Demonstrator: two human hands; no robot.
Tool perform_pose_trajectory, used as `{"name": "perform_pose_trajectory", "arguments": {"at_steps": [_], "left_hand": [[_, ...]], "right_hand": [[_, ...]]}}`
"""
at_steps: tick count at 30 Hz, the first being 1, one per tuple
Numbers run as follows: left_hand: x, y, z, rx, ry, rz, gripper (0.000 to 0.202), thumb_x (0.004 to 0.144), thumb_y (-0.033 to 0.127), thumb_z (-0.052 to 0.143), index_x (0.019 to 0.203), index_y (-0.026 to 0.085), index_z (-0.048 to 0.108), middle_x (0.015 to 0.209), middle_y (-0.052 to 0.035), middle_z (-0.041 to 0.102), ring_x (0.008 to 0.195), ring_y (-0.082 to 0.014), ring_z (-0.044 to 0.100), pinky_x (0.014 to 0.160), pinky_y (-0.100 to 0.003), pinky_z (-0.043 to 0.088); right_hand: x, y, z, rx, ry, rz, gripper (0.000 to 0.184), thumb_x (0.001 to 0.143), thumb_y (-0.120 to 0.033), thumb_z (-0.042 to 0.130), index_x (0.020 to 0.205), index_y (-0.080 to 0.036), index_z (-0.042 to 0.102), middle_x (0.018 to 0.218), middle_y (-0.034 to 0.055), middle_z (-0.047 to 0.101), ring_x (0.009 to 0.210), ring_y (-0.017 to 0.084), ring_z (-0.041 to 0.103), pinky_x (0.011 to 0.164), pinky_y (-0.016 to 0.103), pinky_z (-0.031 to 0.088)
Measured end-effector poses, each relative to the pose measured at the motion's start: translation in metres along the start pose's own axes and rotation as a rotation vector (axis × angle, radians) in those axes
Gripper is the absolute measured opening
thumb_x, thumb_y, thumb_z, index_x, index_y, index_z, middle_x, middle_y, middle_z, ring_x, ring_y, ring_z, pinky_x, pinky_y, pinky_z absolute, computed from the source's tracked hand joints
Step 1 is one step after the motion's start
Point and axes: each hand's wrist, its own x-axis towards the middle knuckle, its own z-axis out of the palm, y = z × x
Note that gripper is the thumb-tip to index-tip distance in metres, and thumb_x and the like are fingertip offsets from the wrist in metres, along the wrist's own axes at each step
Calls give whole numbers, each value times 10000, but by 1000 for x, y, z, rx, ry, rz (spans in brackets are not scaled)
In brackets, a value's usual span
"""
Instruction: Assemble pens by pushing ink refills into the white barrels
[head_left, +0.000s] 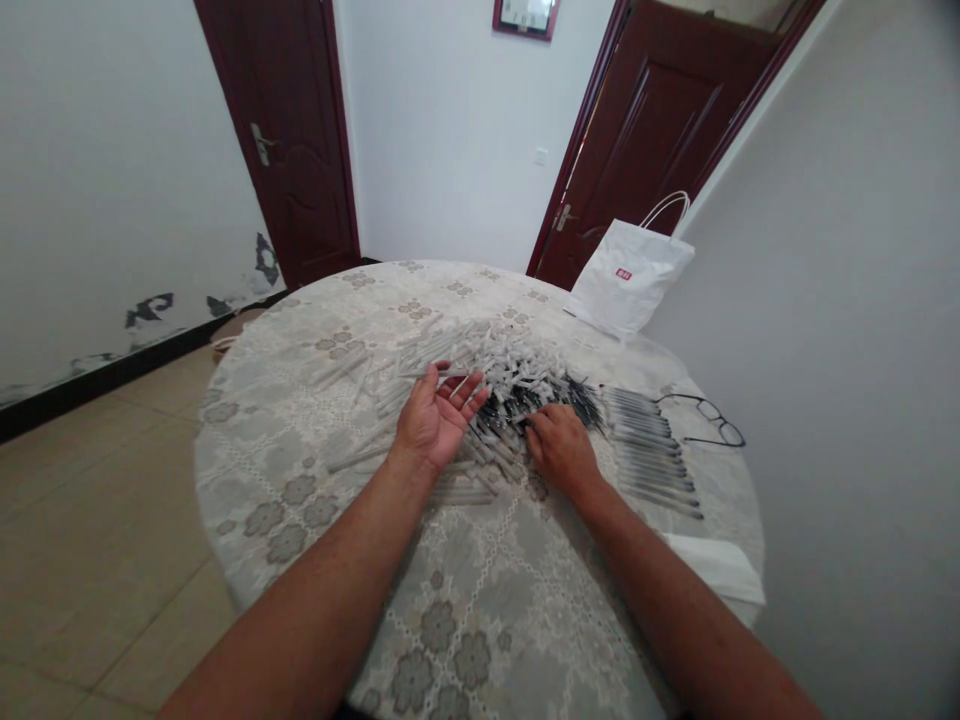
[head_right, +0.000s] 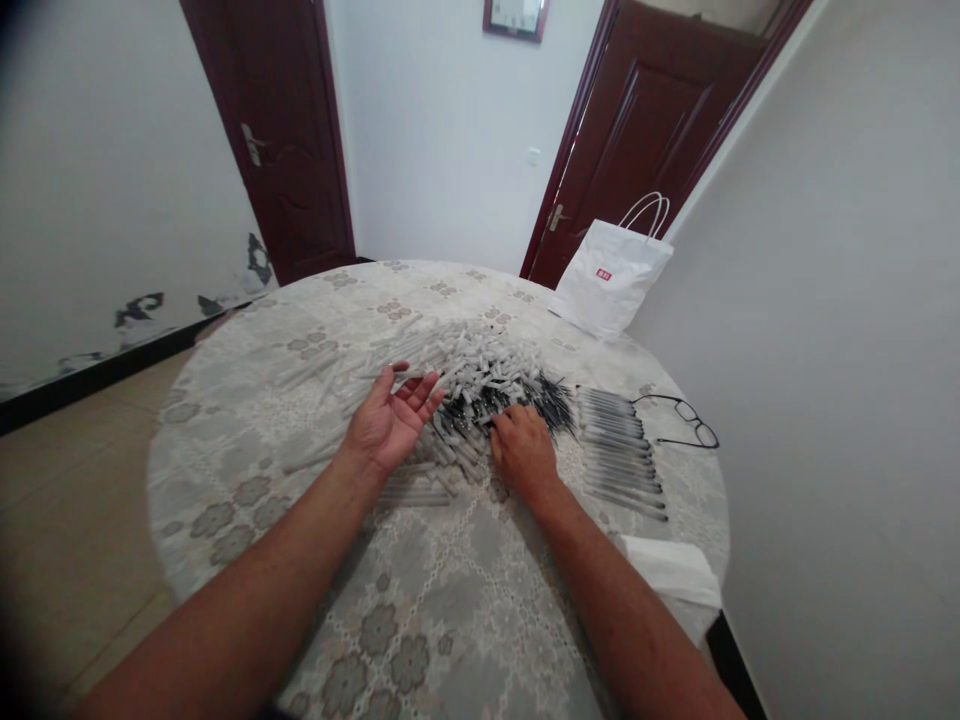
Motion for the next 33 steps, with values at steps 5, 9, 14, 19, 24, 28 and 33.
{"name": "perform_pose_trajectory", "arguments": {"at_steps": [5, 9, 14, 19, 24, 28, 33], "left_hand": [[0, -3, -1, 26, -10, -2, 189, 950, 378, 606, 1014, 201, 600, 865, -51, 709, 892, -232, 746, 869, -460, 588], [0, -5, -3, 41, -20, -4, 208, 935, 387, 627, 1025, 202, 598, 861, -50, 707, 897, -237, 746, 850, -443, 595], [0, -5, -4, 52, -10, 2, 210, 931, 388, 630, 1025, 204, 593, 848, -49, 703, 893, -235, 746, 823, -411, 599], [-1, -5, -2, 54, 5, -7, 203, 941, 383, 615, 1032, 204, 592, 839, -51, 702, 861, -230, 747, 786, -391, 604], [-1, -5, -1, 60, 10, -8, 181, 959, 363, 586, 1039, 201, 597, 818, -49, 696, 848, -229, 747, 747, -369, 606], [-2, -5, -1, 63, 17, -6, 177, 964, 353, 578, 1049, 199, 596, 799, -46, 690, 851, -239, 747, 733, -371, 607], [-3, -5, -1, 76, 27, -7, 185, 954, 357, 597, 1051, 199, 597, 794, -39, 689, 850, -236, 749, 726, -356, 603]], "right_hand": [[14, -2, -2, 7, 49, -9, 213, 951, -228, 569, 1119, -188, 694, 1111, 115, 627, 1097, 277, 489, 965, 398, 389], [26, -11, 0, 5, 58, -32, 223, 957, -240, 564, 1136, -200, 691, 1141, 114, 628, 1111, 279, 482, 959, 403, 379], [40, -23, 3, -14, 30, -25, 234, 987, -254, 513, 1128, -204, 693, 1101, 108, 639, 1089, 271, 487, 938, 388, 369], [57, -31, 8, 0, -81, -42, 254, 1000, -302, 490, 1136, -231, 693, 1139, 99, 639, 1099, 260, 499, 944, 378, 366], [67, -34, 17, -39, -147, 13, 312, 1002, -360, 471, 1224, -244, 656, 1230, 110, 625, 1144, 272, 486, 948, 392, 368], [67, -33, 18, -35, -167, -1, 333, 999, -388, 464, 1242, -237, 634, 1227, 104, 637, 1136, 268, 489, 966, 399, 363], [59, -29, 17, -5, -147, -46, 268, 975, -386, 521, 1135, -219, 658, 1152, 98, 652, 1065, 261, 520, 926, 390, 393]]}}
